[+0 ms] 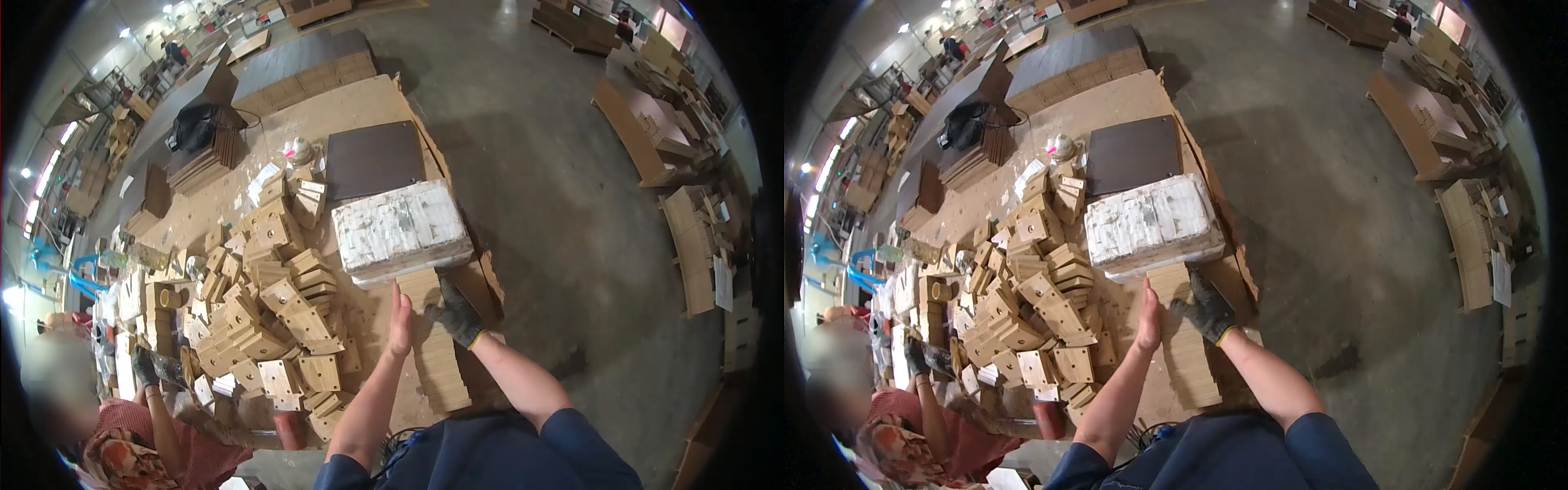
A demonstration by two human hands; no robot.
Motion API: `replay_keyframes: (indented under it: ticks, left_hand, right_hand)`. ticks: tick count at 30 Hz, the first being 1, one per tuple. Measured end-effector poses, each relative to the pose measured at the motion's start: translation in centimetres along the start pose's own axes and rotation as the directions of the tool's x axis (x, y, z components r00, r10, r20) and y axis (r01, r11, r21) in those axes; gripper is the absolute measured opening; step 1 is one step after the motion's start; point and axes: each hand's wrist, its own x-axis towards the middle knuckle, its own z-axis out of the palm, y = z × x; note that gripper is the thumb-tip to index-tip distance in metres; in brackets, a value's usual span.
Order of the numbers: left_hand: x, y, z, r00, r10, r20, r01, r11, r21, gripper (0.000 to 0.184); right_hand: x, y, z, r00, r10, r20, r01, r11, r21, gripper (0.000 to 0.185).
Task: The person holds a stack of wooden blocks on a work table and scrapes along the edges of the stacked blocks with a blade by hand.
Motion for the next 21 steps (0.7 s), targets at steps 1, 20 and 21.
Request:
replay_keyframes:
  ticks: [1, 20, 21]
  left_hand:
    - [0.2, 0.1, -0.1, 0.999, 0.027, 0.019, -0.027, 0.999, 0.034, 0.081]
    - [1.0, -0.8, -0.8, 0.998, 0.041, 0.052, -0.045, 0.996, 0.081, 0.077]
    - [1.0, -0.7, -0.9, 0.997, 0.063, 0.039, -0.065, 0.996, 0.055, 0.078]
  right_hand:
    - [0.0, -0.3, 0.0, 1.0, -0.011, 0.002, 0.011, 0.988, -0.152, 0.088]
    - [0.3, -0.4, -0.4, 1.0, 0.002, 0.002, -0.002, 1.0, 0.002, 0.088]
    - [0.1, -0.6, -0.5, 0.999, 0.023, 0.037, -0.024, 0.999, 0.029, 0.088]
